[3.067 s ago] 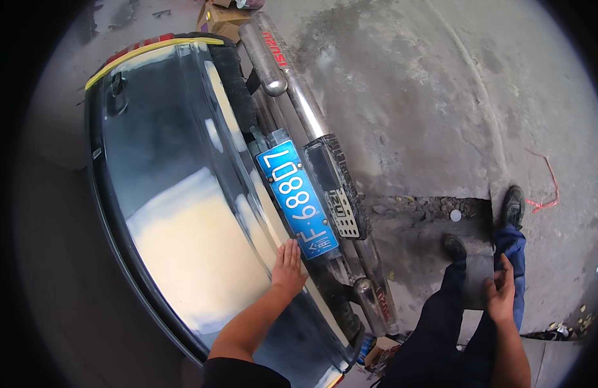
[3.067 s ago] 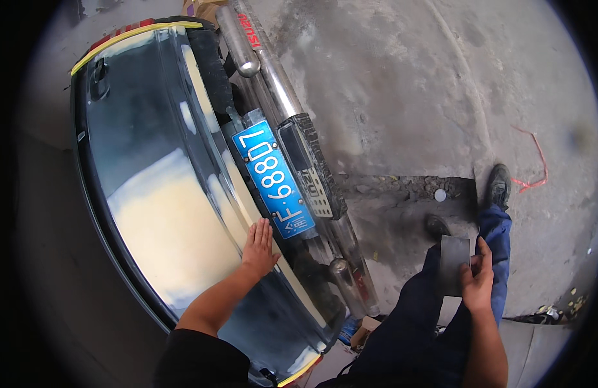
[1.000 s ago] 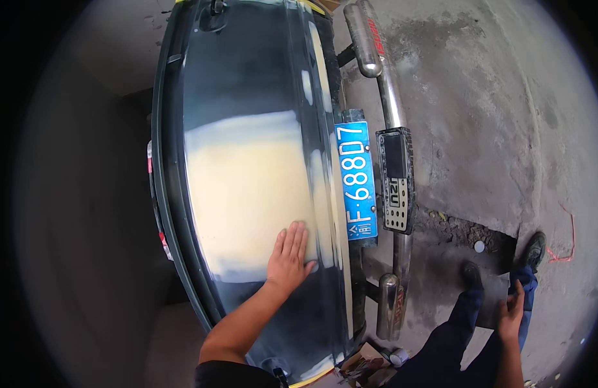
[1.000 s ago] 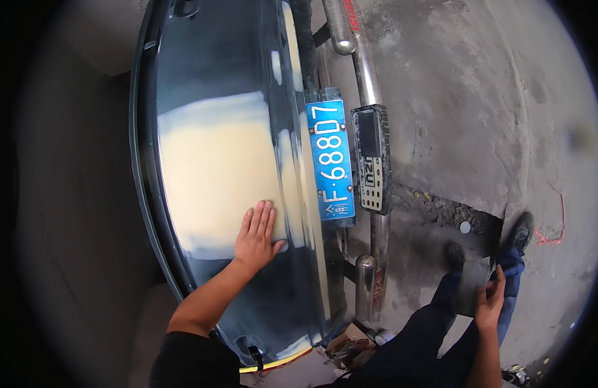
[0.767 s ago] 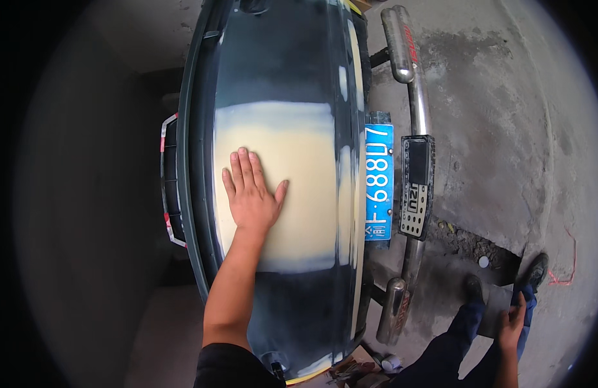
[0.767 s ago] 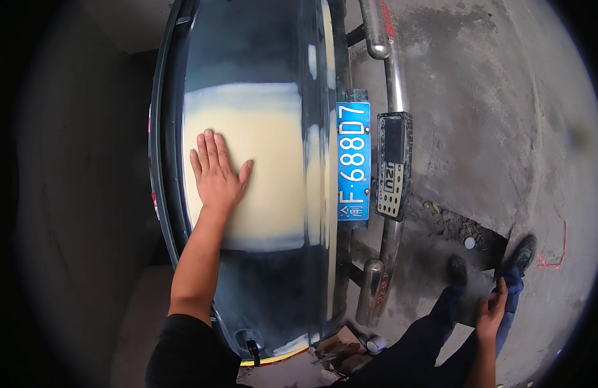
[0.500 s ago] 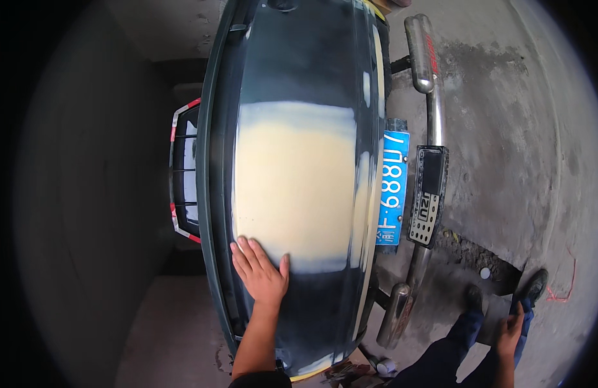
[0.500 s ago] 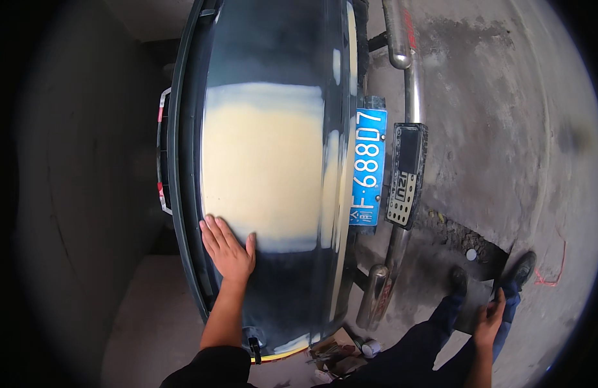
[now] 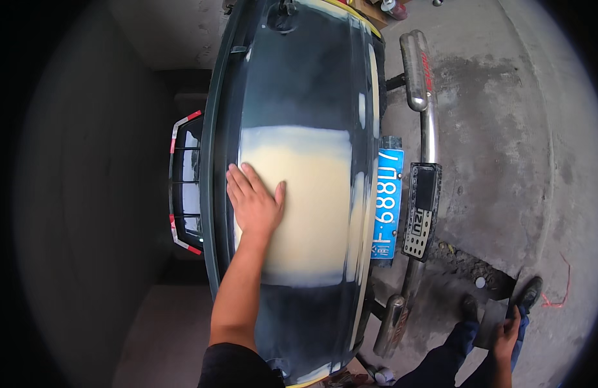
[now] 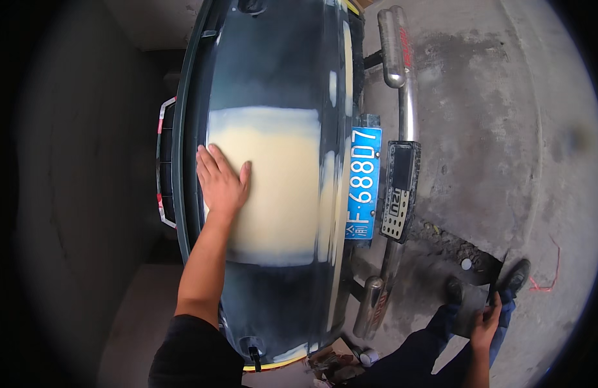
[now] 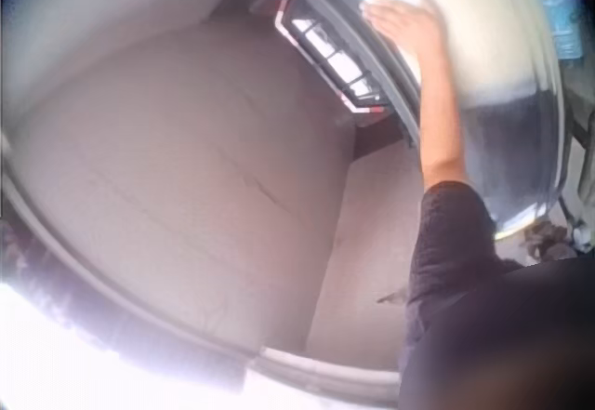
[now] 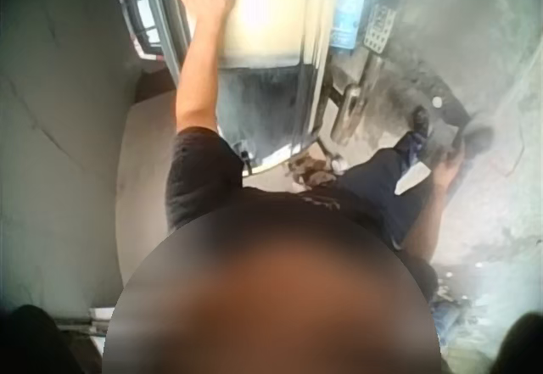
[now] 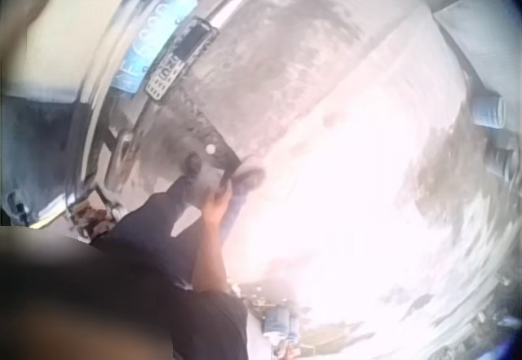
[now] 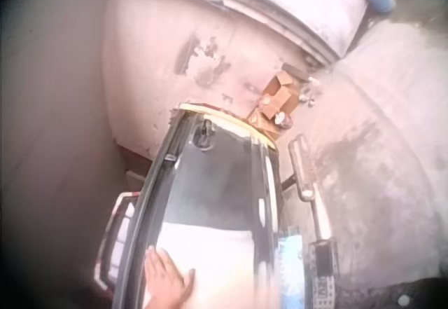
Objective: The person sands a piece of sandpaper while sitting on the floor, then walks to the rear of a pickup truck and rubs the tailgate with their hand. They later dip the sandpaper into a container and apply a substance to the tailgate.
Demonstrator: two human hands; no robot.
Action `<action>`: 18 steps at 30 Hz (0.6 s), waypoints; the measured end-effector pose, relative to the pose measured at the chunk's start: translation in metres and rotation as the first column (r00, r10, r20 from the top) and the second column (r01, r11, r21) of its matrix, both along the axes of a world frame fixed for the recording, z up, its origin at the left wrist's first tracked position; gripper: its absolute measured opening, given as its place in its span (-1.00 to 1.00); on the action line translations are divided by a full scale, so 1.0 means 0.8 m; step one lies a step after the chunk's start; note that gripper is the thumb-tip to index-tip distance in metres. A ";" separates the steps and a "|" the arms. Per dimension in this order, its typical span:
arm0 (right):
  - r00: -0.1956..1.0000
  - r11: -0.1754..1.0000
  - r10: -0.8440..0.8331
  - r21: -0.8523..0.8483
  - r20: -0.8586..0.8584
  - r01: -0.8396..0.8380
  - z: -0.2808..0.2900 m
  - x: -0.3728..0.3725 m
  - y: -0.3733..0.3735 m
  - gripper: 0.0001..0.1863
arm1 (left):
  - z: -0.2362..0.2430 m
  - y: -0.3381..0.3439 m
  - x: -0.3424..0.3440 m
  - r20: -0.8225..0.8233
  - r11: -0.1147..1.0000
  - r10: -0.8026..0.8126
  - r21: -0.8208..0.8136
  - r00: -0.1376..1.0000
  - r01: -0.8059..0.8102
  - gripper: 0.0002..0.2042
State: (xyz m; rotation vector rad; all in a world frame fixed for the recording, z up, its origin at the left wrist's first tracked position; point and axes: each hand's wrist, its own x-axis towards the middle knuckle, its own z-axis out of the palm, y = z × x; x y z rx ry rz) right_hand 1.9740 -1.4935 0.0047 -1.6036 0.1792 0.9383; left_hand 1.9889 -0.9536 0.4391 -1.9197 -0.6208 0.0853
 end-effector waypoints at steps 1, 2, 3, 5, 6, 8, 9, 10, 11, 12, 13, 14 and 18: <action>1.000 1.000 -0.002 -0.014 0.009 0.002 -0.001 0.002 -0.004 -0.28 | -0.003 0.019 0.029 0.010 1.000 0.003 0.020 1.000 -0.003 -0.14; 1.000 1.000 -0.003 -0.028 0.016 0.004 -0.002 0.002 -0.008 -0.28 | -0.006 0.038 0.058 0.018 0.999 0.006 0.042 1.000 -0.007 -0.13; 0.999 0.999 -0.013 -0.030 0.046 0.015 -0.007 0.001 -0.012 -0.28 | -0.010 0.056 0.087 0.032 0.999 0.002 0.046 0.999 -0.004 -0.13; 0.995 0.999 -0.023 -0.028 0.099 0.026 -0.017 0.001 -0.022 -0.27 | -0.014 0.079 0.129 0.032 0.996 0.046 0.073 0.998 -0.048 -0.13; 0.998 0.999 -0.019 -0.035 0.059 0.021 -0.017 0.002 -0.026 -0.27 | -0.015 0.085 0.139 0.023 0.994 0.057 0.091 0.998 -0.059 -0.13; 1.000 0.999 -0.022 -0.046 -0.018 0.021 -0.005 0.016 -0.028 -0.27 | -0.018 0.093 0.161 0.008 0.989 0.072 0.129 0.997 -0.072 -0.13; 1.000 0.998 -0.021 -0.054 -0.013 0.020 -0.007 0.019 -0.032 -0.27 | -0.024 0.094 0.167 0.001 0.982 0.140 0.131 0.990 -0.139 -0.16; 1.000 0.998 -0.023 -0.055 -0.010 0.023 -0.007 0.020 -0.033 -0.26 | -0.025 0.092 0.174 -0.068 0.985 0.131 0.123 0.989 -0.122 -0.17; 1.000 0.998 -0.023 -0.056 -0.007 0.023 -0.007 0.022 -0.034 -0.26 | -0.027 0.087 0.178 -0.135 0.988 0.123 0.115 0.983 -0.108 -0.18; 0.999 0.998 -0.040 -0.039 -0.026 0.039 -0.007 0.024 -0.032 -0.26 | -0.029 0.081 0.180 -0.202 0.990 0.116 0.106 0.973 -0.096 -0.20; 0.997 0.998 -0.059 -0.028 -0.045 0.057 -0.007 0.028 -0.030 -0.25 | -0.037 0.070 0.180 -0.277 0.989 0.137 0.082 0.951 -0.119 -0.22; 0.995 0.997 -0.077 -0.022 -0.058 0.075 -0.007 0.033 -0.030 -0.25 | -0.050 0.067 0.173 -0.322 0.994 0.107 0.042 0.940 -0.099 -0.23; 1.000 0.999 0.009 -0.042 -0.001 -0.009 -0.001 0.061 -0.035 -0.24 | -0.093 0.028 0.112 -0.503 0.982 0.084 -0.104 0.860 -0.157 -0.24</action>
